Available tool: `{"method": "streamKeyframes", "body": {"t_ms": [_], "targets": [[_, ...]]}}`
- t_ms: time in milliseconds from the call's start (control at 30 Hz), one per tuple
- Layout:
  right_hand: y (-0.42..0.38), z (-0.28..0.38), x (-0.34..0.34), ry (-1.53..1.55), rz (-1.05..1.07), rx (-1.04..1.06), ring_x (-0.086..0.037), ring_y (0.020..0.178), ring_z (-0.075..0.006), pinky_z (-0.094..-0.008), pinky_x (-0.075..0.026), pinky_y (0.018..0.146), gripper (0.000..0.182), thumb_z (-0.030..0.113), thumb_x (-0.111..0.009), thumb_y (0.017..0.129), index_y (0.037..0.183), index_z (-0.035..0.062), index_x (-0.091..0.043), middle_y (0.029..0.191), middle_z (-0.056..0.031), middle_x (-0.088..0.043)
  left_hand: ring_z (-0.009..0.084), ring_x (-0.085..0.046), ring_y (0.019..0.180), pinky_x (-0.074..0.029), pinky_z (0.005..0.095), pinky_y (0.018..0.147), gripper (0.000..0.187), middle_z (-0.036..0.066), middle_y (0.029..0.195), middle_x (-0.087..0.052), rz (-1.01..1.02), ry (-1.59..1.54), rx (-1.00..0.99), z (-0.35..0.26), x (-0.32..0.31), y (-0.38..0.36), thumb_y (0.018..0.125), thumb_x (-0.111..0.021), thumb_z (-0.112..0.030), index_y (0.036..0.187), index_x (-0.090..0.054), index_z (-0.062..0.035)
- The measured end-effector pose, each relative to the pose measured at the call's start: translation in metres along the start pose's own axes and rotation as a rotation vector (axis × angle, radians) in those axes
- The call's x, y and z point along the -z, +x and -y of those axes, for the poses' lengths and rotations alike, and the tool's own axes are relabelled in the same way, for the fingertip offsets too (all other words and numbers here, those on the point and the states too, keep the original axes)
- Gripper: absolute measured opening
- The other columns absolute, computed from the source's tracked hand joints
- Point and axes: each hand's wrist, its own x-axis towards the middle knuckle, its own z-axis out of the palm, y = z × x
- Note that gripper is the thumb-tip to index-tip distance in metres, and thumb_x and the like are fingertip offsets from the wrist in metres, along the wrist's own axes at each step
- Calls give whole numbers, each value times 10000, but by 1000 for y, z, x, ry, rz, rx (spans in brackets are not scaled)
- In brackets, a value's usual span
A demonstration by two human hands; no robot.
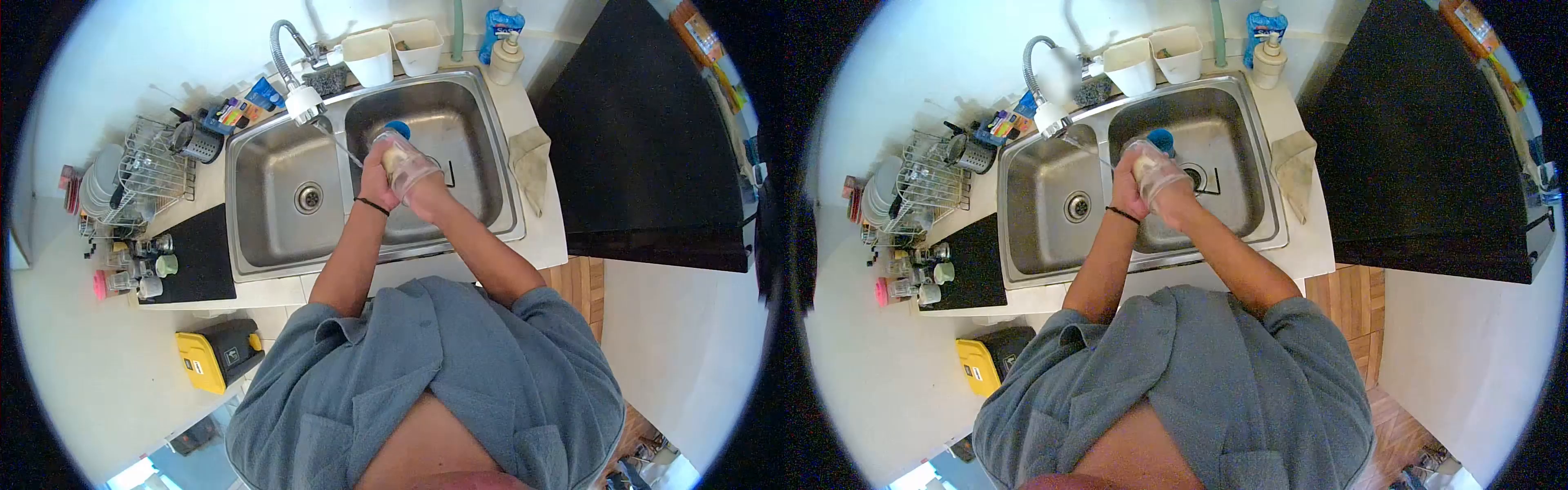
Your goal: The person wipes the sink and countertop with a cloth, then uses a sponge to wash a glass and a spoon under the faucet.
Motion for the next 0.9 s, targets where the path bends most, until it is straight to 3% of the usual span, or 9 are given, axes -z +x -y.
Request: {"method": "streamKeyframes", "body": {"t_ms": [67, 267, 367, 400, 500, 633, 700, 833, 900], "targets": [[4, -37, -7, 988, -133, -113, -617, 1069, -260, -358, -517, 891, 404, 112, -582, 905, 1299, 39, -535, 1206, -118, -616, 327, -658, 919, -538, 475, 881, 432, 171, 1008, -661, 38, -55, -46, 1, 0, -1, 865, -644, -355, 1128, -576, -19], [-66, 28, 24, 501, -290, -150, -624, 1025, -199, -305, -517, 868, 397, 62, -604, 886, 1280, 43, -569, 1177, -114, -623, 304, -660, 917, -540, 454, 853, 399, 141, 997, -667, 29, -66, -161, -6, -4, 7, 867, -627, -368, 1099, -589, -45], [-62, 47, 37, -75, -446, 266, -599, 1088, -221, -319, -501, 899, 414, 40, -612, 852, 1263, 24, -565, 1236, -145, -596, 256, -659, 867, -548, 427, 783, 279, 97, 952, -668, -32, 21, -129, 0, -5, 11, 876, -639, -309, 1038, -614, -84], [-57, 55, 38, -369, -428, 489, -610, 1082, -302, -386, -502, 918, 394, 36, -607, 818, 1211, 23, -582, 1258, -191, -583, 248, -659, 860, -548, 422, 766, 266, 90, 943, -668, -54, 71, -143, 7, -8, 14, 879, -641, -307, 1031, -616, -90], [-33, 36, 26, -901, -277, 690, -596, 1069, -389, -448, -482, 950, 398, 40, -594, 794, 1192, 57, -596, 1271, -222, -562, 225, -656, 818, -547, 394, 715, 238, 66, 908, -658, -24, 74, -155, 20, -11, 16, 877, -659, -294, 1006, -610, -100], [-48, 21, 25, -1059, -307, 830, -583, 1036, -424, -488, -478, 920, 353, 74, -527, 849, 1194, 98, -599, 1290, -218, -551, 216, -651, 799, -551, 374, 720, 244, 47, 897, -646, -15, 127, -165, 14, -23, 10, 868, -679, -304, 1005, -596, -119], [-36, 14, 33, -832, -319, 511, -595, 1049, -372, -461, -484, 909, 351, 89, -514, 871, 1210, 95, -602, 1269, -195, -574, 212, -646, 855, -550, 374, 773, 271, 45, 916, -643, -94, 357, -270, 19, -25, 8, 872, -667, -356, 1003, -597, -129], [0, 38, 56, -78, -133, -77, -608, 1044, -268, -385, -488, 890, 365, 121, -497, 902, 1248, 78, -603, 1194, -144, -622, 244, -656, 889, -557, 392, 792, 318, 69, 934, -663, 32, 119, -72, 20, -23, 3, 872, -638, -374, 1056, -610, -117], [-5, 28, 50, 233, -196, -24, -613, 1002, -240, -360, -494, 861, 368, 131, -509, 901, 1252, 67, -603, 1171, -131, -631, 260, -658, 909, -561, 398, 804, 337, 80, 953, -672, 81, 11, -44, 10, -34, -2, 877, -617, -385, 1071, -617, -110]]}}
